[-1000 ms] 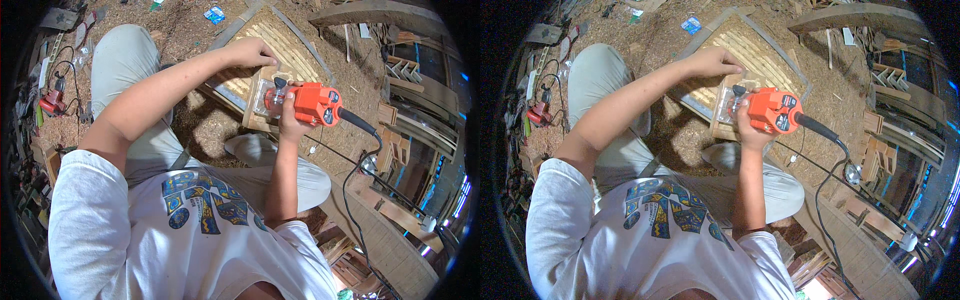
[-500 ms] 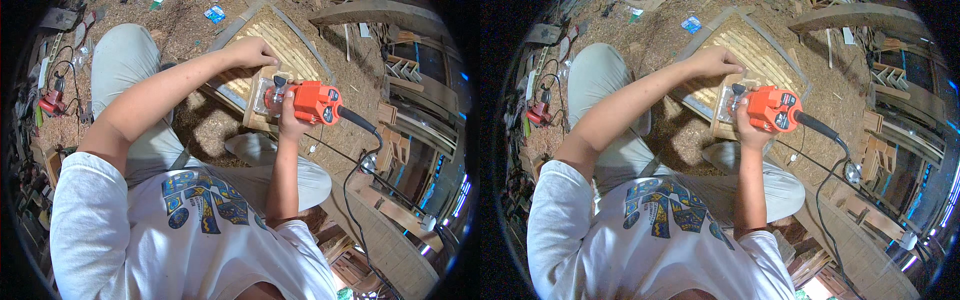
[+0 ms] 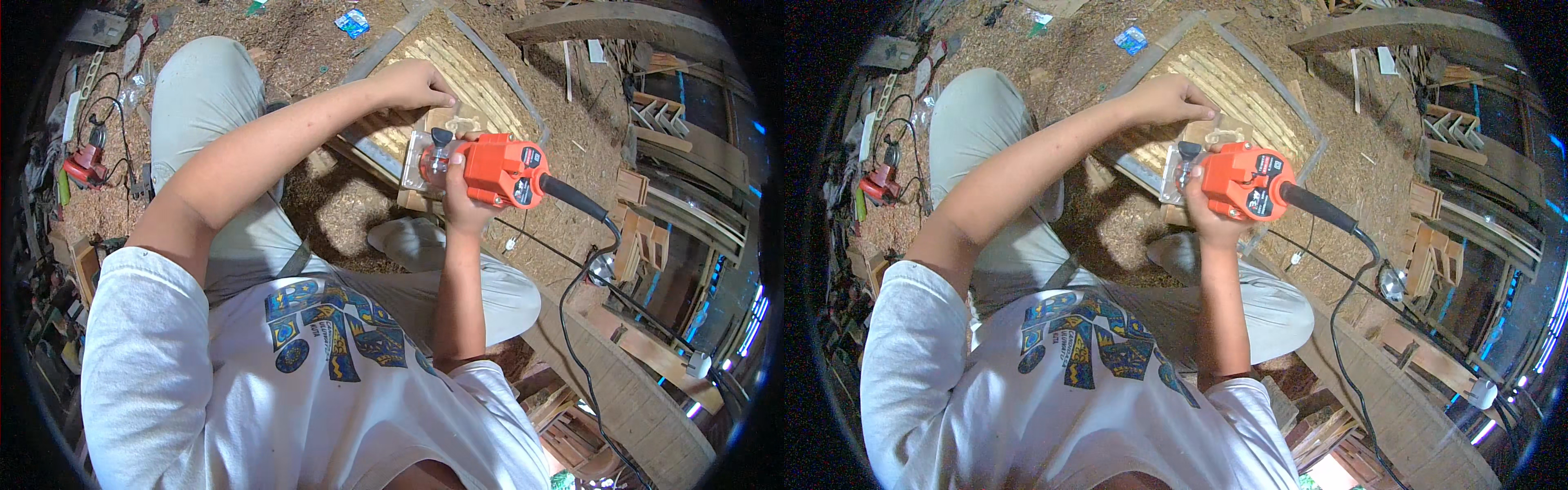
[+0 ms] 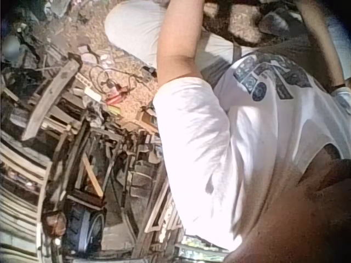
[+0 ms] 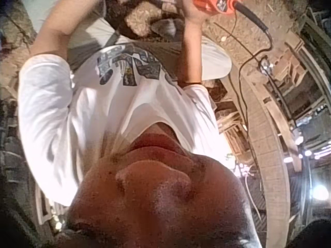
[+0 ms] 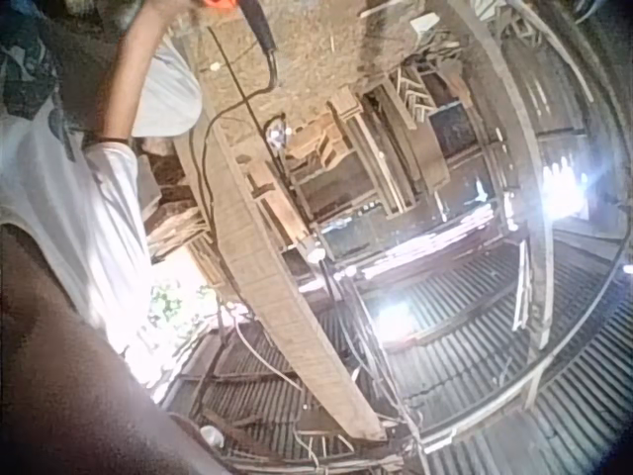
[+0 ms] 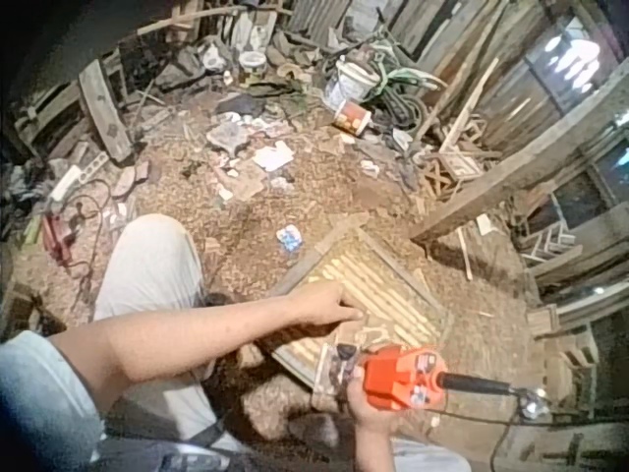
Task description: Using a hand-held wood router to cut a groove or shape into a piece of wood.
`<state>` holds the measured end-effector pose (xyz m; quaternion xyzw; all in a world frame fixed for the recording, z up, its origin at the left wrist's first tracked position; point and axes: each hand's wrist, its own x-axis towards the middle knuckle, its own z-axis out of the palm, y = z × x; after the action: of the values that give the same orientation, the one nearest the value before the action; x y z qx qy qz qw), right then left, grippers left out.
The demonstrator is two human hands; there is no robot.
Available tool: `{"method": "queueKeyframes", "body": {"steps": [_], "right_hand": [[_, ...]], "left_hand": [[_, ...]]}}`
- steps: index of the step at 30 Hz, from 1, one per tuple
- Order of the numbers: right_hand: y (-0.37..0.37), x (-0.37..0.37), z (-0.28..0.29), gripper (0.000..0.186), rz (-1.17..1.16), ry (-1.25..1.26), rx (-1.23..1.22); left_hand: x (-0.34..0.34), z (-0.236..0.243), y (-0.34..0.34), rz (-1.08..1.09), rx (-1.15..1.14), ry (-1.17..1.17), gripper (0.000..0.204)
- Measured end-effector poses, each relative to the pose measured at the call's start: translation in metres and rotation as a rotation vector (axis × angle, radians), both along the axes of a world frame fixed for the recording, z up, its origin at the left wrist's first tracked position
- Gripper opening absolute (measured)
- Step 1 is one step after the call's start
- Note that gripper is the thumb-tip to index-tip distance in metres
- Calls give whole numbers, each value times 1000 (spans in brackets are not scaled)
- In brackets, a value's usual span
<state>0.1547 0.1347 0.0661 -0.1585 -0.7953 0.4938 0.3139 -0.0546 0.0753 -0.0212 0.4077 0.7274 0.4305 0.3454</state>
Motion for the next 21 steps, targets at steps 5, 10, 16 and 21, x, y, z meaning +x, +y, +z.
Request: {"method": "queueKeyframes", "body": {"steps": [5,10,16,21], "right_hand": [[-1,1,2,35,7,-20,5],[4,3,-3,39,-26,12,-9],[7,4,0,37,-16,33,-31],[14,4,-1,36,-15,21,-49]], "left_hand": [[-2,-2,1,-25,27,33,41],[-2,-5,0,-21,40,22,41],[1,1,-3,-6,35,48,41],[4,9,-6,20,-6,72,41]]}}
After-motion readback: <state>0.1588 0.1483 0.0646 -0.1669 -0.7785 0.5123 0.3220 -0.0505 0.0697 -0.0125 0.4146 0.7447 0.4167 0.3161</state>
